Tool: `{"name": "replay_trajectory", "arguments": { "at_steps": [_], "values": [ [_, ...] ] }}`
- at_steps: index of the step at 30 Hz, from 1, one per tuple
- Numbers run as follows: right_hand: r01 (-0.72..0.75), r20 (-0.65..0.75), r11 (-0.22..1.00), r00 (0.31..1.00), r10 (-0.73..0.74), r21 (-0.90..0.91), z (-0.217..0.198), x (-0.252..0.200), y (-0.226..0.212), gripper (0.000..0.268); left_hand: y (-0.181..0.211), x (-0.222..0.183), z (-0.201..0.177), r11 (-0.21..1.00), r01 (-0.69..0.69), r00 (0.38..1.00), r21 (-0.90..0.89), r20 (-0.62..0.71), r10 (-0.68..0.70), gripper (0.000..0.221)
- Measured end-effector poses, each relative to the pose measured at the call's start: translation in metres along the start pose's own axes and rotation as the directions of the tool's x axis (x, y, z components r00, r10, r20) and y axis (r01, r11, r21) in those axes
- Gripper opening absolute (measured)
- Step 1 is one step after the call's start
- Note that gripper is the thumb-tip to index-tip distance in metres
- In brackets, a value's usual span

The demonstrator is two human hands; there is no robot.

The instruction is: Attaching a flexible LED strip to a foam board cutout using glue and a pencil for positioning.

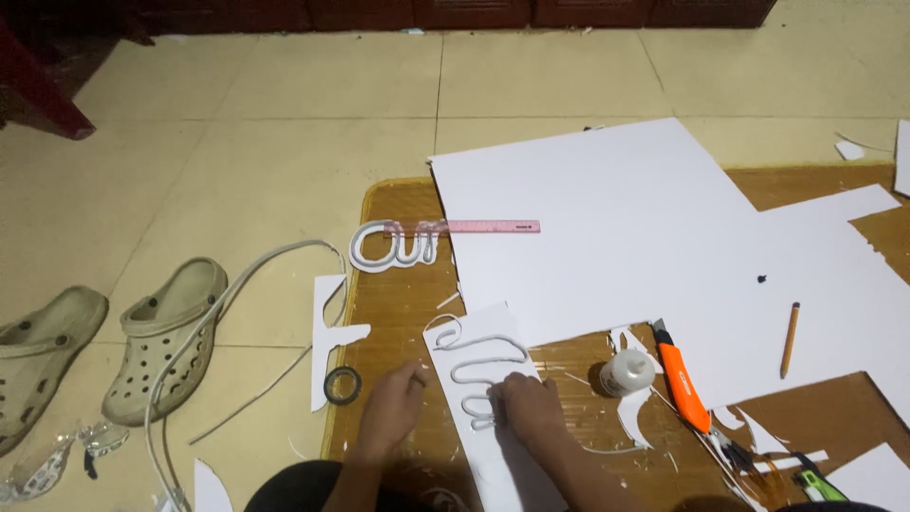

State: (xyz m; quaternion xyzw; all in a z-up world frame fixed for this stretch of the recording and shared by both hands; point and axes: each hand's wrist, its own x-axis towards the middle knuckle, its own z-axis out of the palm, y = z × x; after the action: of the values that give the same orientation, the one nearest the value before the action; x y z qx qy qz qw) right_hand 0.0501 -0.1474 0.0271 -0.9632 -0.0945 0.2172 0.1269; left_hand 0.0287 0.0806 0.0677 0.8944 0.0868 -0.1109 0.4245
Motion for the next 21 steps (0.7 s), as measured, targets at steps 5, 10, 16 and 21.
{"name": "replay_trajectory", "arguments": {
  "at_steps": [5,10,16,21],
  "values": [
    [0.002,0.03,0.999,1.0,-0.001,-0.041,0.003,0.001,0.003,0.013,0.009,0.015,0.02,0.993,-0.112,0.989,0.036,-0.091,0.115,0.037],
    [-0.036,0.068,0.999,0.997,0.037,-0.021,-0.007,-0.001,-0.004,0.007,0.01,0.041,0.033,0.991,0.055,0.997,0.124,-0.053,-0.048,0.033],
    [-0.042,0.04,0.999,0.998,0.042,-0.006,-0.031,-0.014,-0.019,0.026,0.0,0.067,0.04,0.986,0.075,0.987,0.148,-0.153,-0.052,0.02],
    [-0.047,0.085,0.998,0.995,0.044,0.036,-0.033,-0.016,-0.021,0.033,0.022,0.051,0.0,0.955,0.297,0.946,0.028,-0.144,-0.29,0.027]
  ]
}}
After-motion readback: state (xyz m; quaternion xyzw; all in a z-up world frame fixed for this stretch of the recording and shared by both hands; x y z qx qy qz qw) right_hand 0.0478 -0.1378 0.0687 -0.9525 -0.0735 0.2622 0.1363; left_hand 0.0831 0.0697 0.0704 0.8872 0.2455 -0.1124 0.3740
